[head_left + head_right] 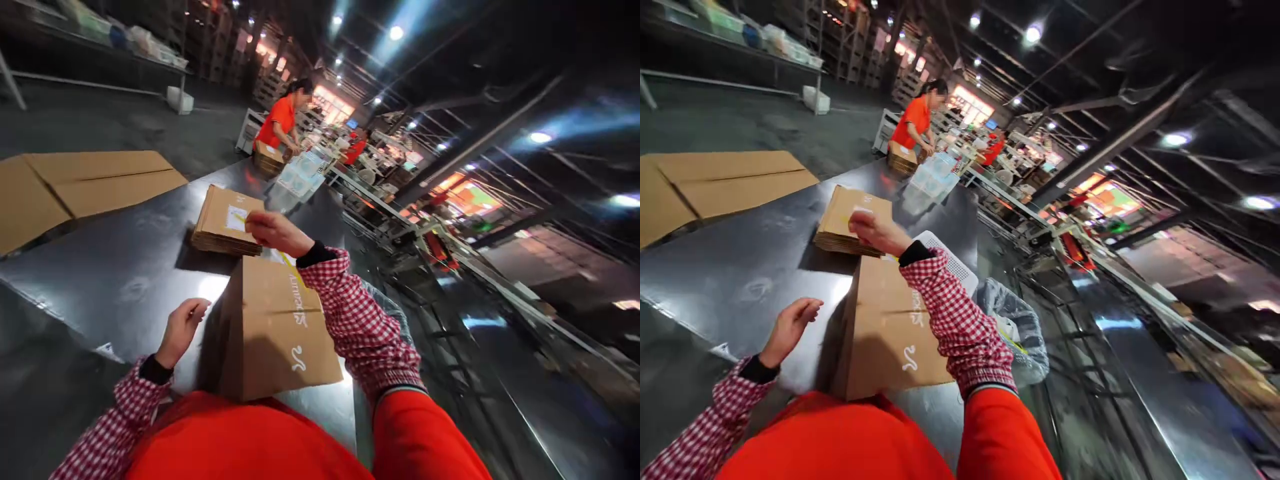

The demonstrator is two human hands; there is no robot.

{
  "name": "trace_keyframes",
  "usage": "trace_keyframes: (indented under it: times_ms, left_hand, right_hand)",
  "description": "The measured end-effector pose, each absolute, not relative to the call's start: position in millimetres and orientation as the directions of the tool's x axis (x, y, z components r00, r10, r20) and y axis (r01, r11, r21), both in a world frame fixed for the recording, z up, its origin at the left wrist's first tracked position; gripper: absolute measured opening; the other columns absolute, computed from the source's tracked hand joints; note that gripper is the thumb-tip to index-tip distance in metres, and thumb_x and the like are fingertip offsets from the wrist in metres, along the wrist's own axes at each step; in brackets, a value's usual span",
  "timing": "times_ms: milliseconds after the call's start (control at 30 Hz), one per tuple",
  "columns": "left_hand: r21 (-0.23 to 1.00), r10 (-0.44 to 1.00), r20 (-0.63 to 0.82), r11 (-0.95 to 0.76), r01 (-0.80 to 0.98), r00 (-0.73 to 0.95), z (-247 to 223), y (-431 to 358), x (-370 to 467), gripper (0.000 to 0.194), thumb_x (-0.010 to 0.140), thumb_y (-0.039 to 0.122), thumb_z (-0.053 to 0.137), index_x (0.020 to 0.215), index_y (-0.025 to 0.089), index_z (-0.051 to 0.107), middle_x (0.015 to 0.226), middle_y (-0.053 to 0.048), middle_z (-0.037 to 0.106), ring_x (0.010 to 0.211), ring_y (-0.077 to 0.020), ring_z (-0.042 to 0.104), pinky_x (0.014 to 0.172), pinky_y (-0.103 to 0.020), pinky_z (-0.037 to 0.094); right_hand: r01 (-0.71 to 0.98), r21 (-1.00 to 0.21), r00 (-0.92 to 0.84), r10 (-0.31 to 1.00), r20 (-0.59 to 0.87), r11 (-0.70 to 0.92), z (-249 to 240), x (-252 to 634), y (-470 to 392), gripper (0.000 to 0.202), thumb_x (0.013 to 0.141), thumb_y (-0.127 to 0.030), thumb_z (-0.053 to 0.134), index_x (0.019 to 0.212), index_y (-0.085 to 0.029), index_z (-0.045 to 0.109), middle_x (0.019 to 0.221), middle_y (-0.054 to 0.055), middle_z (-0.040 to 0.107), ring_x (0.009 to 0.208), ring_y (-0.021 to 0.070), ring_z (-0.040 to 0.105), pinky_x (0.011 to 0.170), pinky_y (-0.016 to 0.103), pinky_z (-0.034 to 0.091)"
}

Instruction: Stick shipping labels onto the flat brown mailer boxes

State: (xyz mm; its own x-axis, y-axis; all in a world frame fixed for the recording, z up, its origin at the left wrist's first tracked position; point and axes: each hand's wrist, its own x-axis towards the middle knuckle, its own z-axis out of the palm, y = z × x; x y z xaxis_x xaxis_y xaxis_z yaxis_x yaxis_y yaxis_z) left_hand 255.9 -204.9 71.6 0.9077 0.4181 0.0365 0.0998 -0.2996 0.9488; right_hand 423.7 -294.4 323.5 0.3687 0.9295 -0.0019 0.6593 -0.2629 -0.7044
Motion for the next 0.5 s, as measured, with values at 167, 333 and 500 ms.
trace_keyframes:
  times_ms: [167,333,500]
  left_hand:
    - [0.94,-0.109,0.151,-0.292,-0.177,0.982,196,-291,342,0.041,0.087,0.037,0.05,0.122,0.017,0.05,0.084,-0.001,0.06,0.075,-0.0138,0.058,0.066,-0.025,0.05]
    - [0.849,-0.382,-0.102,-0.514,-0.119,0.919,206,-442,424,0.03,0.09,0.028,0.053,0.115,0.013,0.053,0.066,0.004,0.057,0.05,-0.008,0.053,0.048,-0.022,0.047]
    - [0.67,-0.467,-0.293,-0.723,-0.169,0.834,169,-522,463,0.022,0.09,0.033,0.055,0.092,0.012,0.06,0.077,0.0,0.062,0.06,-0.0083,0.058,0.055,-0.023,0.051]
  right_hand:
    - [0.581,-0.814,0.552,0.74,0.384,-0.011,404,429,-402,0.02,0.087,-0.034,0.054,0.076,-0.019,0.046,0.054,-0.009,0.037,0.039,0.0023,0.028,0.037,0.013,0.021]
    - [0.601,-0.799,0.688,0.488,0.537,0.032,438,437,-540,0.021,0.087,-0.034,0.055,0.076,-0.019,0.046,0.052,-0.01,0.036,0.036,0.0016,0.023,0.035,0.013,0.019]
    - [0.588,-0.809,0.803,0.102,0.587,0.025,435,457,-730,0.031,0.08,-0.039,0.065,0.07,-0.021,0.042,0.048,-0.013,0.033,0.032,0.002,0.02,0.032,0.016,0.018]
